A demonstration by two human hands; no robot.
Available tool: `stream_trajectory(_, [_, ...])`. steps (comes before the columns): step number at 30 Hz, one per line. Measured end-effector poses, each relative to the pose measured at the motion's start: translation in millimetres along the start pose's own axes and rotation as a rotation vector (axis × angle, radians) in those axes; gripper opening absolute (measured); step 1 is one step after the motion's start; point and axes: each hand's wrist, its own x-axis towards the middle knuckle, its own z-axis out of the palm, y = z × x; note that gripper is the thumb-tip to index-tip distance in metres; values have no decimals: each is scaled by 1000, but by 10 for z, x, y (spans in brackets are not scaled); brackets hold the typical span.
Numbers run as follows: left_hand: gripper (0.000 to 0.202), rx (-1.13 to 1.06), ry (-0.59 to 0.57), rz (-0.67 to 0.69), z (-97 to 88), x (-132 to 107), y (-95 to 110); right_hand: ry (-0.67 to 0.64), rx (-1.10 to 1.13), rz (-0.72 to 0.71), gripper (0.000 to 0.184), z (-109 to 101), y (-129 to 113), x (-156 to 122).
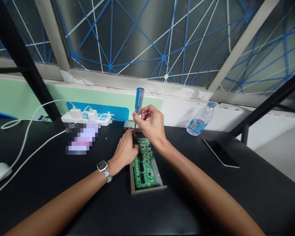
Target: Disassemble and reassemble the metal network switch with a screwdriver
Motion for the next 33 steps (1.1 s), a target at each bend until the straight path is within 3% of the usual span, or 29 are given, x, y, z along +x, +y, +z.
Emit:
stream_trajectory(9, [32, 55, -47, 84, -56, 34, -83, -132, 115, -23, 19, -100, 10, 68])
stream_trajectory(15, [20, 358, -105, 191, -508, 153, -63, -148, 240, 36, 29, -208, 26, 152])
stream_trajectory(20, [17, 507, -219, 70, -864, 285, -448, -159, 373, 80, 28, -245, 81, 209])
stream_trajectory(25, [6, 516, -320, -60, -973, 370, -895, -129, 404, 104, 24, -253, 184, 264])
stream_trajectory(29, [6, 484, -355, -151, -989, 396, -1020, -146, 415, 108, 23, -262, 249, 279])
stream_trajectory(33, [12, 489, -340, -151, -984, 382, -1051, -141, 418, 116, 20, -277, 265, 277])
